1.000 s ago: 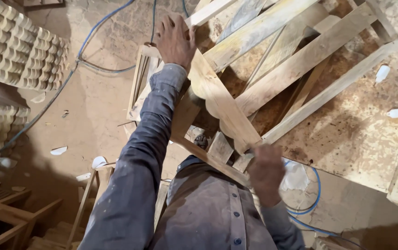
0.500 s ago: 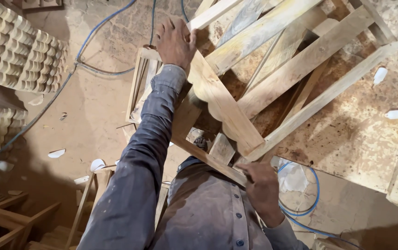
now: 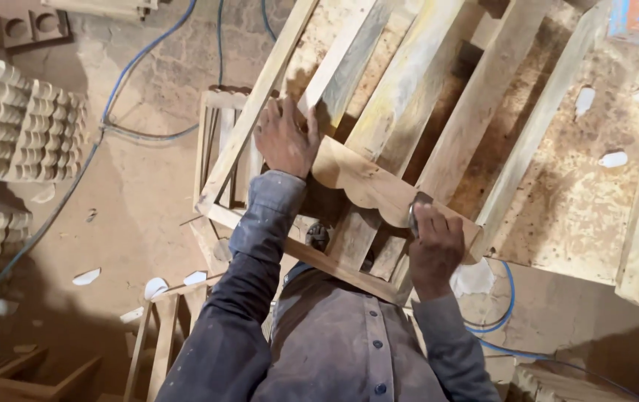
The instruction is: The person sands a wooden frame with a scalloped edge using a sanding block. They hold the frame with one hand and rub the sanding block along the edges and slats, occasionally flipping the frame to access different sides.
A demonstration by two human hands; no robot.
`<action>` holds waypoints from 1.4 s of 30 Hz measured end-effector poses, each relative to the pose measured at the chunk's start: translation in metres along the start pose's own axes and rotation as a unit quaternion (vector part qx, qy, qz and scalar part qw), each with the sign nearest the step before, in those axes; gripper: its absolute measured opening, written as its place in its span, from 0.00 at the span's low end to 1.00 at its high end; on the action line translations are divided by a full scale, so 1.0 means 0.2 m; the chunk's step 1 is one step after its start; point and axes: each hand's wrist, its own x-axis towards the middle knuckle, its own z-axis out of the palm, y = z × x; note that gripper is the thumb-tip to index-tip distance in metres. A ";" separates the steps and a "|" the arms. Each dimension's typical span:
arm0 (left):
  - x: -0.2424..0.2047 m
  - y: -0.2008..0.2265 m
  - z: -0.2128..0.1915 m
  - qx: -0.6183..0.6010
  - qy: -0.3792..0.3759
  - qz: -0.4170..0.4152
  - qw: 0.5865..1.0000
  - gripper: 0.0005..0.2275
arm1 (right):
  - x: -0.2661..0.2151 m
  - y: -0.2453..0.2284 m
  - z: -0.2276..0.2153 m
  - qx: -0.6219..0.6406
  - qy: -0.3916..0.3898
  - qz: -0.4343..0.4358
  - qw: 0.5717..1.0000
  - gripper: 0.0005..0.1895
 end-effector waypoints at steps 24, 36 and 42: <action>-0.01 0.00 0.03 0.004 -0.030 -0.055 0.998 0.16 | 0.13 0.27 -0.12 0.078 -0.088 0.017 0.993 0.09; -0.01 0.01 0.03 0.024 -0.003 -0.046 0.999 0.18 | 0.16 0.15 -0.03 -0.009 -0.079 0.043 0.996 0.04; -0.02 0.04 -0.02 0.069 0.000 0.032 0.997 0.20 | 0.14 0.02 -0.07 0.017 -0.062 -0.004 0.998 0.13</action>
